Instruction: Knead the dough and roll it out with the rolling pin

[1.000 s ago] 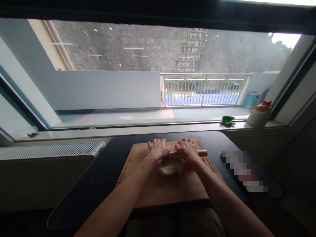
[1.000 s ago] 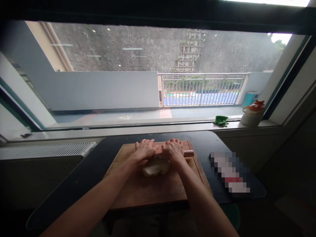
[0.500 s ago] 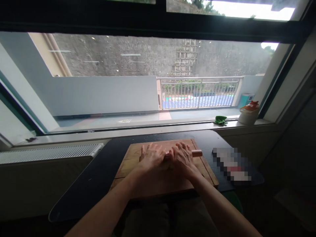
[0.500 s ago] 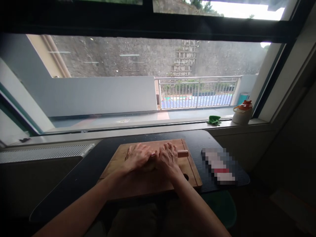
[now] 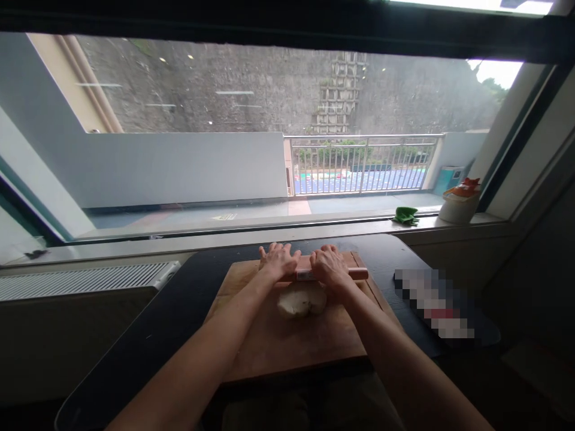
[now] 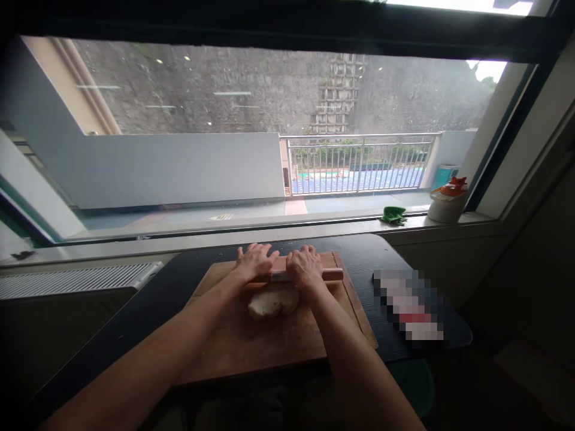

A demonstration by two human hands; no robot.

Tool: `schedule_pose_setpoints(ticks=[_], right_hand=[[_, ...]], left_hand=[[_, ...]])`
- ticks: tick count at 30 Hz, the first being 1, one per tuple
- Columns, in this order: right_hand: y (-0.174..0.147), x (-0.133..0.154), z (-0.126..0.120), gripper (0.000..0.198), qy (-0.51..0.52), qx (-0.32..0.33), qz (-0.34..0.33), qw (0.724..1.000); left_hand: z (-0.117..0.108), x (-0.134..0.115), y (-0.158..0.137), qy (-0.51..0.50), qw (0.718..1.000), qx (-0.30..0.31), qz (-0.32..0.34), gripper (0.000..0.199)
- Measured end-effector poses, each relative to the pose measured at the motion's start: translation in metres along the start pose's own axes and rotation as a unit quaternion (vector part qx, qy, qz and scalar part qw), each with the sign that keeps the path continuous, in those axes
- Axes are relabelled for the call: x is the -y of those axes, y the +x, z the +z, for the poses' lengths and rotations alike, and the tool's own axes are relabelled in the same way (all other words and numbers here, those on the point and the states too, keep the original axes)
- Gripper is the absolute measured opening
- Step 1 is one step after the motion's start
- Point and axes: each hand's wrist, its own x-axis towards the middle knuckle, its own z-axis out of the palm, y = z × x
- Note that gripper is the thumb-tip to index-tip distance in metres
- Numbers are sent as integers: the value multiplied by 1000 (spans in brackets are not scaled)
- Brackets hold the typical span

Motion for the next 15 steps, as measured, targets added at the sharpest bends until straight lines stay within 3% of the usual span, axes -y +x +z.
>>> schedule_pose_setpoints(ticks=[4, 9, 11, 15], right_hand=[[18, -6, 5, 36, 13, -7, -4, 1000], [-3, -25, -3, 39, 28, 46, -181, 982], [-11, -39, -8, 44, 4, 42, -180, 983], [-14, -63, -17, 46, -50, 43, -34, 997]], left_hand=[[5, 8, 25, -81, 992, -98, -7, 37], [-18, 13, -8, -266, 951, -143, 64, 33], [-28, 10, -32, -279, 949, -89, 114, 31], [-36, -6, -63, -200, 962, 79, 167, 32]])
